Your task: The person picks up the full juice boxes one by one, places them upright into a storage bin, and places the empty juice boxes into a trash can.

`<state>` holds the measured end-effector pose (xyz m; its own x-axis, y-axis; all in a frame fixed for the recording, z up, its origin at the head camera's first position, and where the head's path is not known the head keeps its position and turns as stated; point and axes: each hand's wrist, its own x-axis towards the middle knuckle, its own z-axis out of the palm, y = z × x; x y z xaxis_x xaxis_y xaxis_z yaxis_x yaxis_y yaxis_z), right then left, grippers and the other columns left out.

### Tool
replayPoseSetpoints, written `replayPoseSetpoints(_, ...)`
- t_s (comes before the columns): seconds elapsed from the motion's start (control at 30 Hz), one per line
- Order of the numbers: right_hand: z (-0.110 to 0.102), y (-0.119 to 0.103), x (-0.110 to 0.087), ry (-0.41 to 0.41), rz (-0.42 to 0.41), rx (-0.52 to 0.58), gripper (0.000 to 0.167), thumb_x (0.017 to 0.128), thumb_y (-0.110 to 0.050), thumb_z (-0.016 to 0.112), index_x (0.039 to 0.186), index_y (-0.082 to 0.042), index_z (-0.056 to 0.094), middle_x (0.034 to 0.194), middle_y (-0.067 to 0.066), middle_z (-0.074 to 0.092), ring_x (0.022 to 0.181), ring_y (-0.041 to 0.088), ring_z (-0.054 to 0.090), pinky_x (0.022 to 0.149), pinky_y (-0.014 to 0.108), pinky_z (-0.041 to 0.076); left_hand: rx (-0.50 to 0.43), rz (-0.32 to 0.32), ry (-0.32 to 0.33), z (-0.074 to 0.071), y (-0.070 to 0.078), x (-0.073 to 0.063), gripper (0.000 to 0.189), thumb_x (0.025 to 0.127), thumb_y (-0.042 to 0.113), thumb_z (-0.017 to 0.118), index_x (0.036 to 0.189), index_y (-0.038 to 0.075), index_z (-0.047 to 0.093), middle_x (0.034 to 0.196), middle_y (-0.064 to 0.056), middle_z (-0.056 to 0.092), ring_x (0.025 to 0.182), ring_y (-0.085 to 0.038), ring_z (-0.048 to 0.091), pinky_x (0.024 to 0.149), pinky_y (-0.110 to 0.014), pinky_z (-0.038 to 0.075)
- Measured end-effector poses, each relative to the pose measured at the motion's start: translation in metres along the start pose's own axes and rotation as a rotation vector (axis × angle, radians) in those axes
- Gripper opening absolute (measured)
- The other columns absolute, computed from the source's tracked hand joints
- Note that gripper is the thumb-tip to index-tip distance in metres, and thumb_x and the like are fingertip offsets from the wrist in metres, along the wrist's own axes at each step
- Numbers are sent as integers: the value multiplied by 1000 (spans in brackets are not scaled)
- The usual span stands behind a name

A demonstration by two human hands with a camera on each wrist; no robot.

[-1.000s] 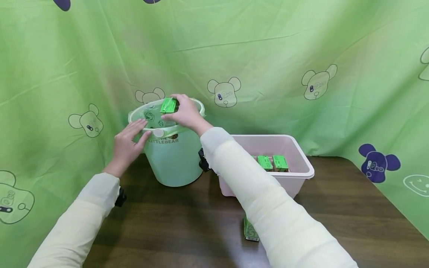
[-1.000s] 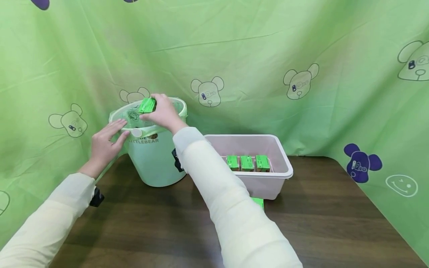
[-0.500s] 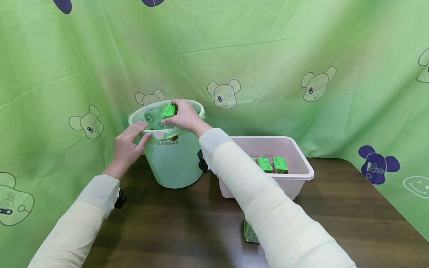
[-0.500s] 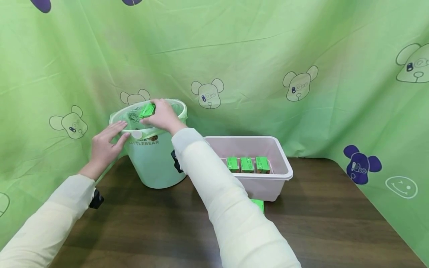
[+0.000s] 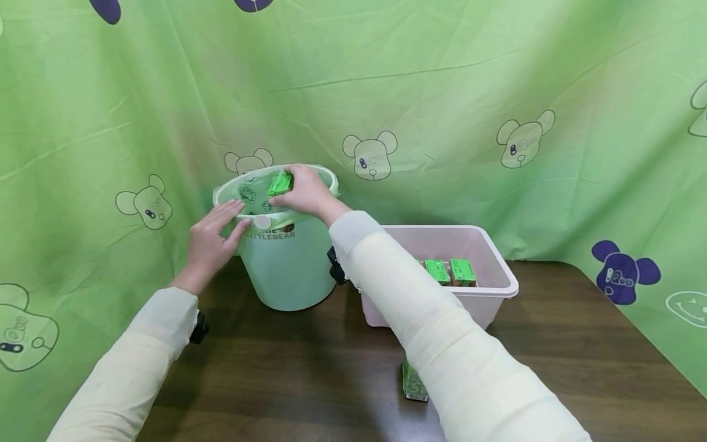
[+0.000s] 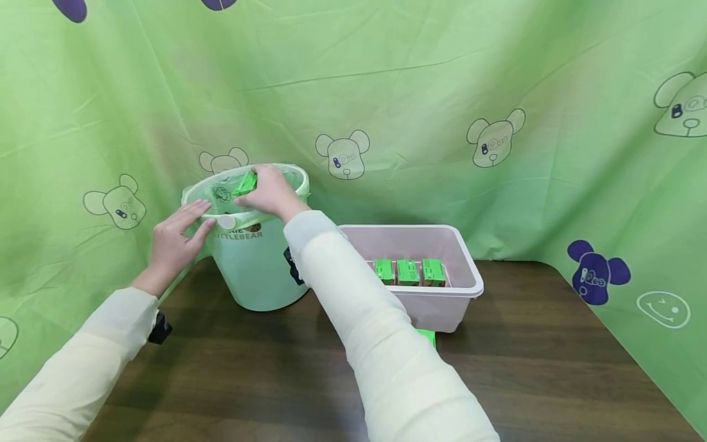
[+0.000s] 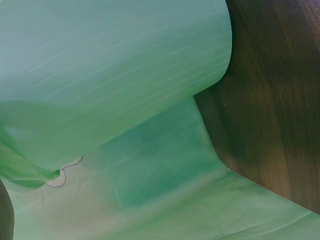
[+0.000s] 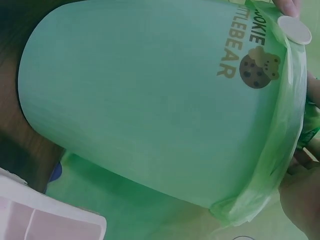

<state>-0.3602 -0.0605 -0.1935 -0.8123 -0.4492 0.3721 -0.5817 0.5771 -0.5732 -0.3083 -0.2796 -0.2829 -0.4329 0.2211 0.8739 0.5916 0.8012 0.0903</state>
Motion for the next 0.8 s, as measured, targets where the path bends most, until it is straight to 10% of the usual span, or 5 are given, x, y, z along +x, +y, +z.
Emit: replayPoseSetpoints(0.8,-18,12,-9,-20,-5,0,78,84,-34,77,147,-5,39,144,11,45,130,23,43,107,31,38,2,-11,14,-3,-1,-1,38,88,17,70,122,0,65,127,-17,60,119,-34,57,109,-41,37)
